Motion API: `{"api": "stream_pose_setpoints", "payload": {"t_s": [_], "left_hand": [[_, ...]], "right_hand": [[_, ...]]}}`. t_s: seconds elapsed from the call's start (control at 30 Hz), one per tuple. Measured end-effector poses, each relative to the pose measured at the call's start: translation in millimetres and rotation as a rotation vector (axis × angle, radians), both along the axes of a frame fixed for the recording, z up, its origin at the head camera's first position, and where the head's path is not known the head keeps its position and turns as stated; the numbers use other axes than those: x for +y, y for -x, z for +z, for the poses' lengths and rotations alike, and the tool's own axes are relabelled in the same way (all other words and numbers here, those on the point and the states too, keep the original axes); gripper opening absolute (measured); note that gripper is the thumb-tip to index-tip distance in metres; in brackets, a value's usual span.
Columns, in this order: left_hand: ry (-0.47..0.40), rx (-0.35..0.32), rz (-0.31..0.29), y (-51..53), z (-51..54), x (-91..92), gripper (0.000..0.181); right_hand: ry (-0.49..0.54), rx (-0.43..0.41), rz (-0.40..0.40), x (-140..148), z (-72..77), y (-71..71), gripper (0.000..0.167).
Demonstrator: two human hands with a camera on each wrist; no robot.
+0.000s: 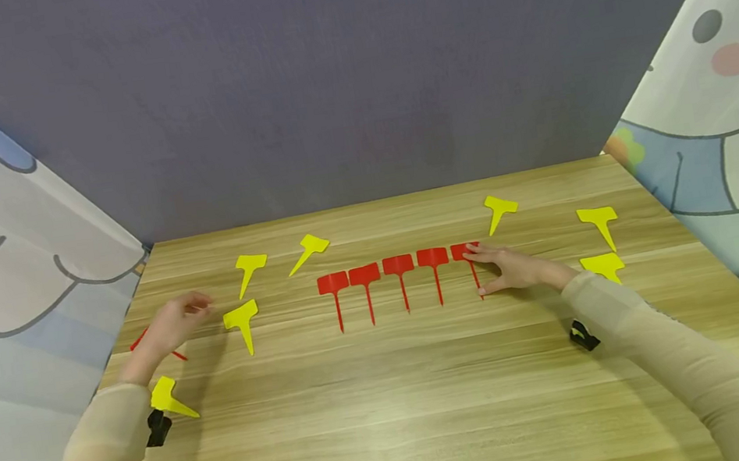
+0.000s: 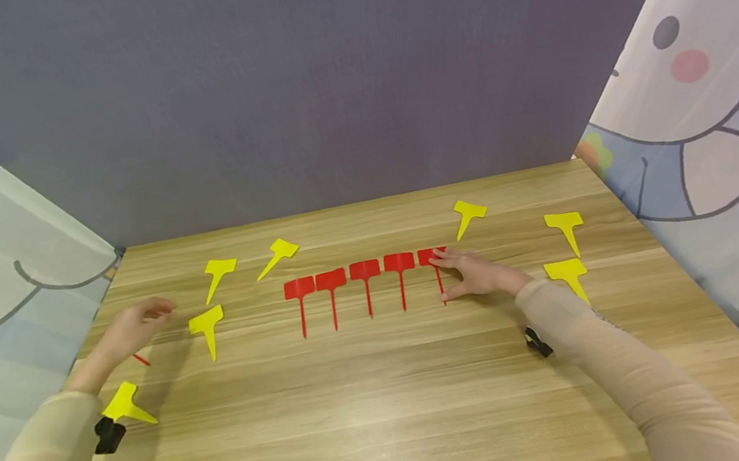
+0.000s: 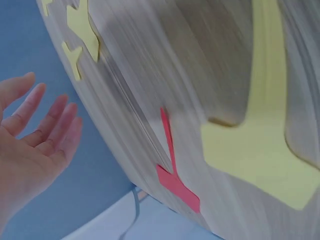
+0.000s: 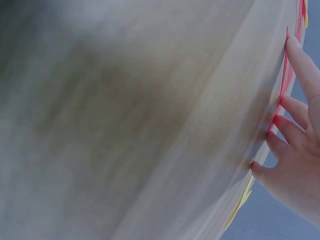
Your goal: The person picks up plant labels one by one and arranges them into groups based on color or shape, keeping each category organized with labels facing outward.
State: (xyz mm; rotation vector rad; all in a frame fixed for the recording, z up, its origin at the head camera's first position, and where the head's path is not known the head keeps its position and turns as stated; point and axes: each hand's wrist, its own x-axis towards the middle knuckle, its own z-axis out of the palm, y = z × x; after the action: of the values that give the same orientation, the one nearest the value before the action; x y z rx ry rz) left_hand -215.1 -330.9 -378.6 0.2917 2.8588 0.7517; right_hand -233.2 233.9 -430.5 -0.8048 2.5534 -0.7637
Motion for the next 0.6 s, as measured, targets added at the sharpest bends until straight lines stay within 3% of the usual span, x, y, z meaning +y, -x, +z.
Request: {"api": "stream_pose_setpoints", "payload": {"t_s": [0.17,0.6], "left_hand": [[-0.008,-0.019,0.019,-1.4,2.0,-11.2,0.037],[0.001,0.039,0.042,-6.0,0.6,-35.4,0.036]], "right_hand": [[0.005,0.006,0.001,-0.7,1.3,-1.1,0.076],[0.012,0.010,0.005,-1.8,1.8,-1.4,0.075]]}}
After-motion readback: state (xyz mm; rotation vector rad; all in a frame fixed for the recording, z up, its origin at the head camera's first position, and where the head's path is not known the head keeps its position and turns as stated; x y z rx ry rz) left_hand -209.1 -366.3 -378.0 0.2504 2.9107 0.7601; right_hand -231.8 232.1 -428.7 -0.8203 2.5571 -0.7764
